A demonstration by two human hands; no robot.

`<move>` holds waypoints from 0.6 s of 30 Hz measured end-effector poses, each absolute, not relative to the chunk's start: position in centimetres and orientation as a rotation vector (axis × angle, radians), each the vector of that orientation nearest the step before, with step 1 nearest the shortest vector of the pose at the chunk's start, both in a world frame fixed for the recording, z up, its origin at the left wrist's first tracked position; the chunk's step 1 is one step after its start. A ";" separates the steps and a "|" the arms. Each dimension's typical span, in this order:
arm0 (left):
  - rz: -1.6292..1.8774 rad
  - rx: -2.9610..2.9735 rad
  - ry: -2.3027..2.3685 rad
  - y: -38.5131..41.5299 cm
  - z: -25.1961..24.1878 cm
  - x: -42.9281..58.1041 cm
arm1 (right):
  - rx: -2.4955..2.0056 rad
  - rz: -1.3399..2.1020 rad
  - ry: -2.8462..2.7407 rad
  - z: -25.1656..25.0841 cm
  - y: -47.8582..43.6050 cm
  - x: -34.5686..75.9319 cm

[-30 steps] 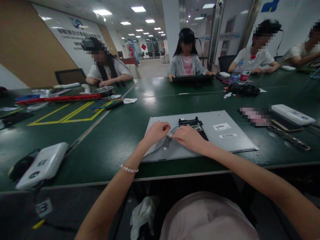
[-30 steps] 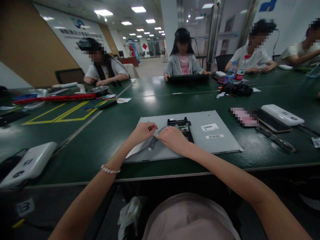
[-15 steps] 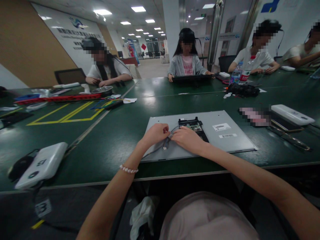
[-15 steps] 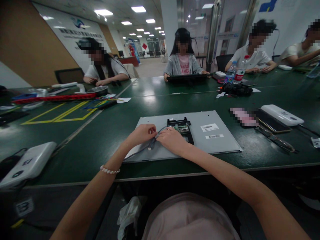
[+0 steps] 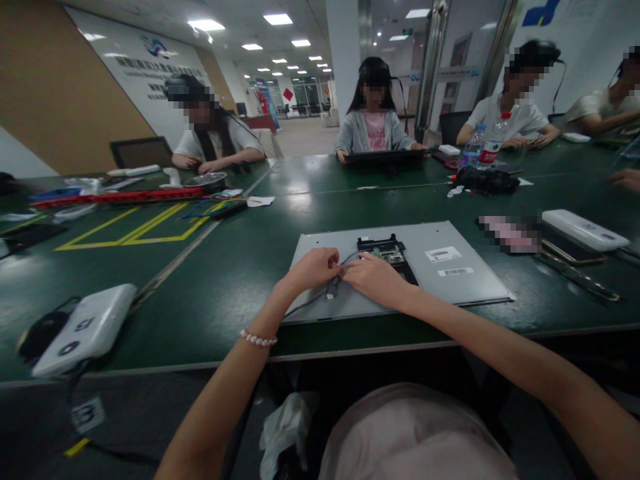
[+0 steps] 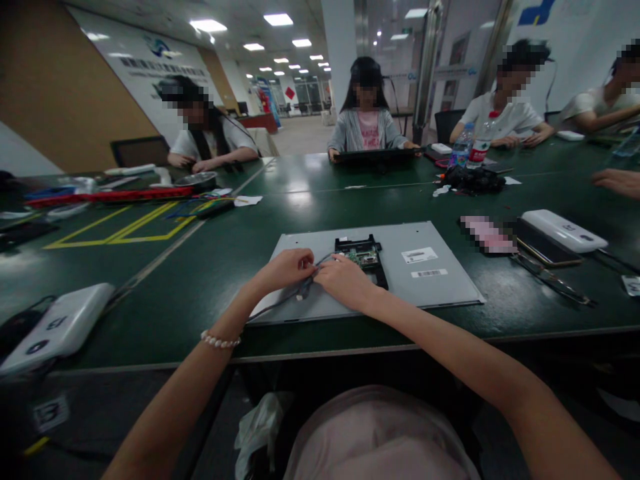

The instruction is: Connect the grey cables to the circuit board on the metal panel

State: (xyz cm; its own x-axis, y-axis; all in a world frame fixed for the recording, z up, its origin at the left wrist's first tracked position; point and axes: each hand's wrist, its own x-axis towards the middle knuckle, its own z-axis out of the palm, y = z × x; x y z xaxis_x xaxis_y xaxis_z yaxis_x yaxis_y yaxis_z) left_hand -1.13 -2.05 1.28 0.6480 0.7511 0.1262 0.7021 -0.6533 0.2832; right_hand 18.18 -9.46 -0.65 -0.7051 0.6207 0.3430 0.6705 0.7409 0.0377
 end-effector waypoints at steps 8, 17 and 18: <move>0.345 2.672 1.144 -2.1 0.9 -1.2 | -0.921 -0.125 -2.644 0.0 -10.3 18.4; 0.353 2.640 1.156 -1.8 0.5 -1.4 | -0.906 -0.075 -2.671 0.1 -11.2 19.0; 0.355 2.631 1.154 -1.8 0.6 -1.4 | -0.904 -0.061 -2.671 0.1 -11.3 19.0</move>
